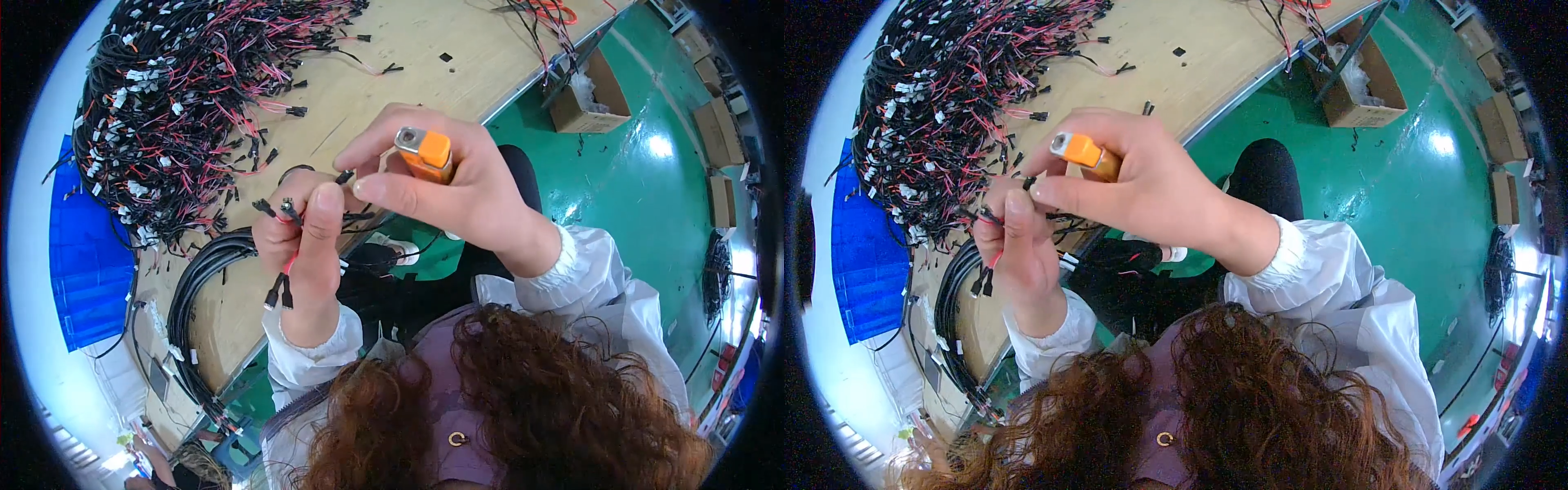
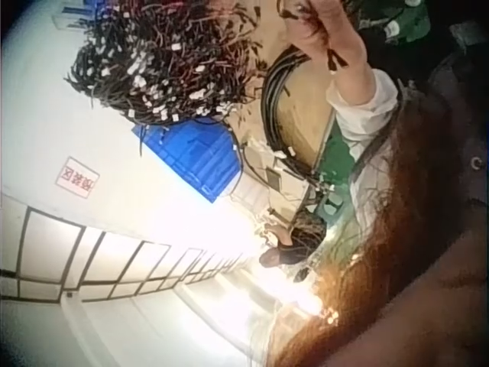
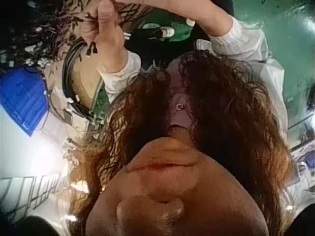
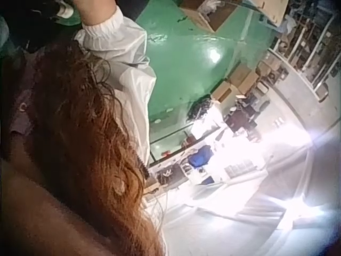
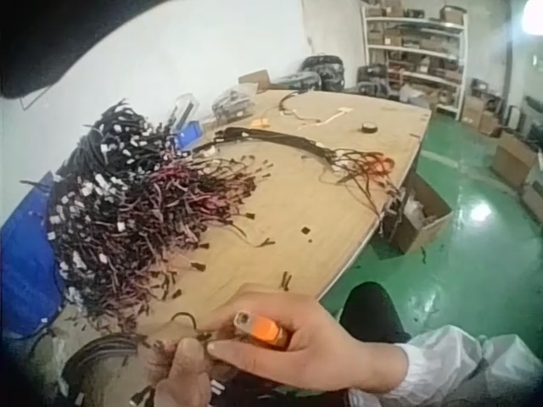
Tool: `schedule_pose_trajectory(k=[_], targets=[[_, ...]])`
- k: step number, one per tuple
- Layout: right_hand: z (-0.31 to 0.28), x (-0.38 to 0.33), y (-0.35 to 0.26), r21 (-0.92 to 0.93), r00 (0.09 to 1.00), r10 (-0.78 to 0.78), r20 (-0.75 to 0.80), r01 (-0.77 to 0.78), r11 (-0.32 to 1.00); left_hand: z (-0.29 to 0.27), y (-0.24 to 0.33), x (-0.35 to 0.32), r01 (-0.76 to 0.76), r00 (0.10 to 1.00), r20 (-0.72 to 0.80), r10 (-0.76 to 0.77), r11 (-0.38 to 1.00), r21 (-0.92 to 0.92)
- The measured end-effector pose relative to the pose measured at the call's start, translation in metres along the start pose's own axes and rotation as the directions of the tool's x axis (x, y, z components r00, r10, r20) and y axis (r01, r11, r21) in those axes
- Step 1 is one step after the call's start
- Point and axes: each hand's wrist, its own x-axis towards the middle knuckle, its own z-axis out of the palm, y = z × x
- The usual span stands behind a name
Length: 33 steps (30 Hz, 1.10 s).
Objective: Sorting and organizing a large quantity of wire harnesses on a workbench, followed by applying heat to connectors using a lighter.
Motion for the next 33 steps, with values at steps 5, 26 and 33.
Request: schedule_pose_trajectory(k=[5, 26, 33], targets=[[-0.001, 0.0, -0.003, -0.176, 1.0, 0.009, 0.009, -0.007, 0.984, -0.001, 0.002, 0.0, -0.085, 0.995, 0.064, 0.075, 0.982, 0.166], [-0.002, 0.0, -0.011, 0.098, 0.967, 0.25, 0.044, -0.253, 0.962, -0.003, 0.008, -0.003, 0.016, 0.997, 0.08, -0.022, 0.997, 0.076], [-0.001, 0.001, -0.012, 0.128, 0.959, 0.275, 0.066, -0.281, 0.951, -0.002, 0.006, -0.002, 0.007, 0.999, 0.035, -0.008, 0.999, 0.033]])
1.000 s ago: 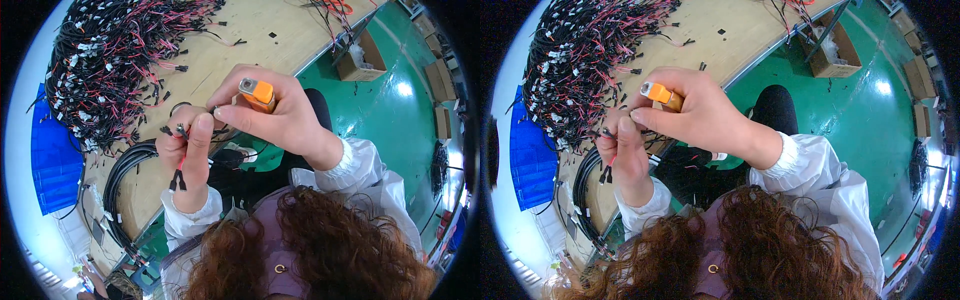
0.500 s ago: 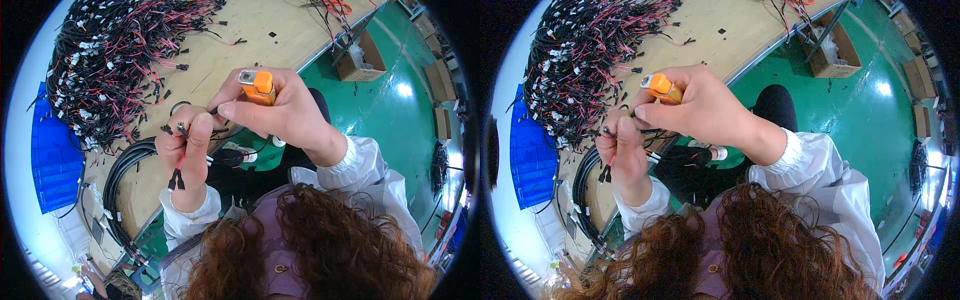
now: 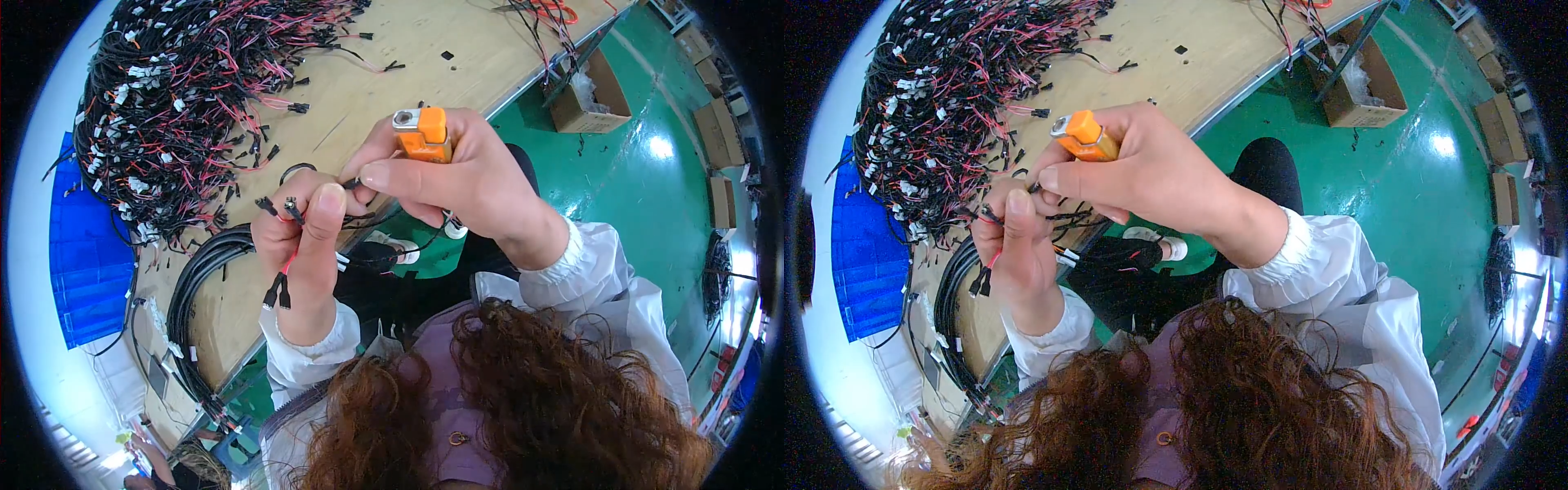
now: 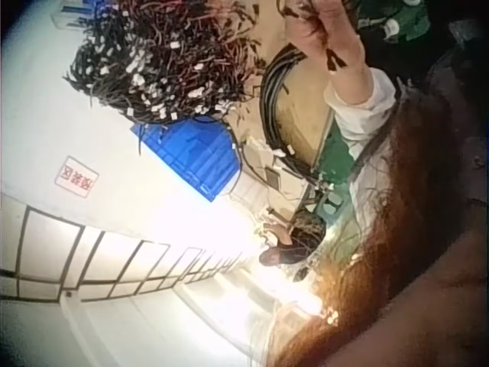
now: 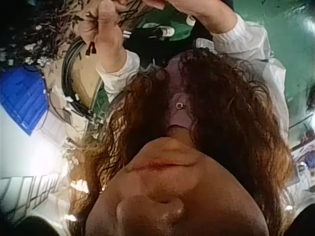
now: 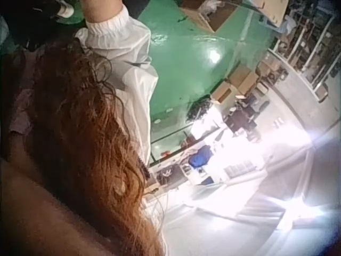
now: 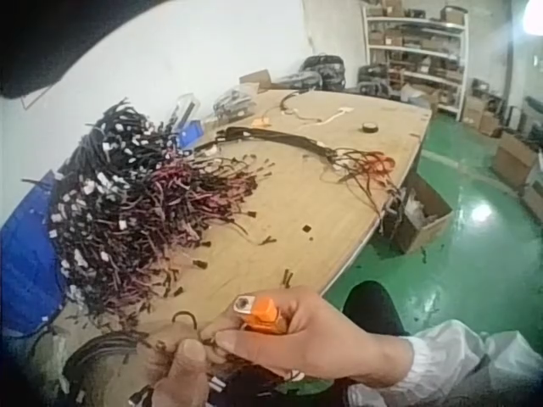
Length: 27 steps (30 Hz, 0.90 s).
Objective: Sorting and organizing a large quantity of wire harnesses on a workbench, followed by applying heat to connectors using a lighter.
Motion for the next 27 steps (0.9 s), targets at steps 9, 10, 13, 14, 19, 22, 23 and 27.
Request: schedule_pose_trajectory(k=[9, 10, 13, 14, 19, 22, 23, 27], targets=[[0.001, 0.0, 0.001, 0.104, 1.0, 0.016, -0.011, -0.015, 0.994, 0.003, 0.004, 0.002, 0.011, 1.0, -0.015, -0.011, 1.0, 0.021], [0.001, 0.0, 0.002, 0.092, 1.0, 0.013, -0.016, -0.012, 0.996, 0.002, 0.002, 0.002, -0.017, 1.0, 0.005, 0.016, 0.999, 0.043], [0.002, 0.0, 0.002, 0.075, 1.0, 0.011, -0.023, -0.009, 0.997, -0.001, 0.0, 0.002, -0.038, 0.999, 0.038, 0.037, 0.999, 0.034], [0.002, 0.001, 0.003, 0.071, 1.0, 0.015, -0.024, -0.013, 0.997, -0.003, -0.002, 0.002, -0.028, 0.998, 0.049, 0.028, 1.0, 0.003], [0.0, 0.0, 0.007, 0.061, 0.999, 0.0, -0.044, 0.003, 0.998, 0.0, 0.0, 0.001, 0.068, 0.997, -0.033, -0.074, 0.987, -0.142], [0.0, 0.0, 0.01, 0.079, 0.999, -0.018, -0.04, 0.021, 0.997, 0.005, 0.002, 0.0, 0.047, 0.993, -0.103, -0.05, 0.998, -0.03], [0.0, 0.0, 0.01, 0.076, 0.999, -0.015, -0.03, 0.017, 0.997, 0.005, 0.002, 0.0, 0.004, 0.996, -0.084, 0.002, 0.998, 0.061], [0.001, -0.001, 0.011, 0.103, 0.999, 0.039, 0.015, -0.04, 0.994, 0.008, 0.003, -0.001, 0.033, 0.997, -0.07, -0.03, 0.998, 0.047]])
